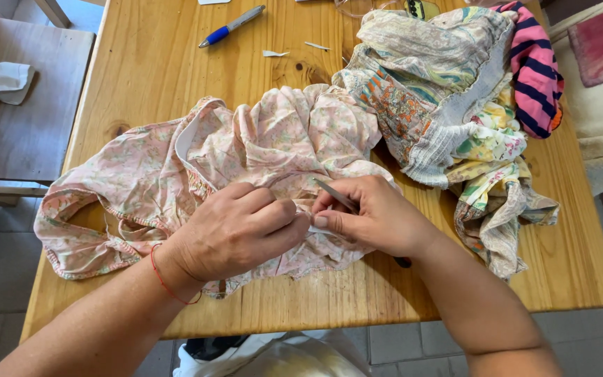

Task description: Using a small tool to carefully remove a tag or loose threads from a floral garment on a wooden table

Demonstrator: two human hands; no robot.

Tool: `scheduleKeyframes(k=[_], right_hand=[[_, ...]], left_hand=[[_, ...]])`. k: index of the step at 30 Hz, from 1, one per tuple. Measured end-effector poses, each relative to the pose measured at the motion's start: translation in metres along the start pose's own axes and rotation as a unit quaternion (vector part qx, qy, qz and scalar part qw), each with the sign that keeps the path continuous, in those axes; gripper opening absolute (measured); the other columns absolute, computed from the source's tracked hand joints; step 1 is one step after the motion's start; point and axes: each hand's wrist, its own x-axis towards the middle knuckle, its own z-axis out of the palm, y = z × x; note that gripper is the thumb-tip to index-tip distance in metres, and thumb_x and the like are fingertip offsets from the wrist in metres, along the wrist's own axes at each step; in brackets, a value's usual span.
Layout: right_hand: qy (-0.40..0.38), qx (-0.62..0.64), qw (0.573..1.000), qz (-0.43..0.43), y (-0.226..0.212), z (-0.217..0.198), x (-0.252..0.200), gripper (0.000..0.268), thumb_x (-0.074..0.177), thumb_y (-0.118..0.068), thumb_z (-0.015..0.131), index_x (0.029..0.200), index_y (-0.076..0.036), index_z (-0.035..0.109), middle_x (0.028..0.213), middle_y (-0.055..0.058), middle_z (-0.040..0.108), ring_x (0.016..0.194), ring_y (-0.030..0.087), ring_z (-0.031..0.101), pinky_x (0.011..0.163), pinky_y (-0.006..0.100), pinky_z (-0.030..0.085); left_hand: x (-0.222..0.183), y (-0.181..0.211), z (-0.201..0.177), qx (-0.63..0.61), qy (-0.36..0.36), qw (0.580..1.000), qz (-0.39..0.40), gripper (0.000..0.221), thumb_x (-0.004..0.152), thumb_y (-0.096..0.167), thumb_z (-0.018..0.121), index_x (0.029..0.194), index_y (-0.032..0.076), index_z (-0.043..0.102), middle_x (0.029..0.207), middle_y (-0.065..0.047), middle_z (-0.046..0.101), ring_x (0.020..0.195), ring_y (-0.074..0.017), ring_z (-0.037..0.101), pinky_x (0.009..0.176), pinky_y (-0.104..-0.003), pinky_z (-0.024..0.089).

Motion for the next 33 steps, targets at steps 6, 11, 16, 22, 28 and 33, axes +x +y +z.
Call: scheduleKeyframes(k=[6,11,16,22,28,33], right_hand=[[0.021,0.031,0.999,-0.021,0.016,0.005,0.001,0.010,0.106,-0.013,0.091,0.098,-0.007,0.093,0.071,0.005,0.082,0.071,0.010,0.067,0.065,0.026,0.056],[0.120,0.028,0.991,-0.060,0.010,-0.004,-0.006,0.008,0.104,-0.010,0.091,0.098,-0.005,0.093,0.066,0.003,0.076,0.069,0.008,0.063,0.064,0.025,0.054],[0.215,-0.010,0.974,-0.071,-0.003,0.009,-0.013,0.018,0.111,-0.023,0.083,0.096,-0.013,0.081,0.085,-0.006,0.077,0.078,0.005,0.066,0.073,0.027,0.055],[0.187,0.041,0.980,-0.057,-0.009,0.002,0.006,0.006,0.105,-0.012,0.091,0.103,-0.007,0.092,0.077,0.004,0.083,0.071,0.009,0.062,0.066,0.027,0.052],[0.001,0.009,0.982,-0.189,-0.054,-0.042,0.019,0.059,0.103,0.014,0.064,0.156,-0.011,0.073,0.175,0.020,0.070,0.064,0.005,0.065,0.057,0.020,0.045],[-0.112,-0.054,0.984,-0.130,-0.025,-0.065,0.044,0.009,0.107,-0.015,0.088,0.106,-0.007,0.091,0.092,0.005,0.082,0.069,0.009,0.063,0.064,0.028,0.051]], left_hand=[[0.005,0.001,0.000,0.071,0.026,0.997,-0.009,0.030,0.124,0.013,0.063,0.097,0.019,0.073,0.107,-0.006,0.064,0.095,-0.0281,0.067,0.088,-0.041,0.058],[0.000,0.010,-0.005,0.091,-0.024,0.994,-0.061,0.023,0.119,0.010,0.068,0.100,0.019,0.077,0.105,-0.005,0.067,0.095,-0.0278,0.068,0.087,-0.043,0.057],[0.039,0.045,-0.005,-0.243,-0.139,0.844,-0.458,0.020,0.107,0.035,0.082,0.095,0.018,0.080,0.084,-0.003,0.080,0.074,-0.0302,0.074,0.072,-0.049,0.054],[0.021,0.036,0.040,-0.373,-0.028,0.757,-0.536,0.028,0.105,0.016,0.083,0.123,0.000,0.068,0.106,-0.030,0.079,0.113,-0.0537,0.083,0.092,-0.061,0.059],[0.017,0.025,0.049,-0.431,-0.088,0.725,-0.531,0.024,0.110,0.012,0.073,0.133,0.012,0.079,0.115,-0.009,0.085,0.120,-0.0209,0.077,0.110,-0.049,0.062],[0.037,0.019,0.006,-0.277,-0.325,0.683,-0.593,0.047,0.093,0.046,0.083,0.139,0.043,0.074,0.131,0.006,0.087,0.134,-0.0271,0.081,0.104,-0.049,0.063]])
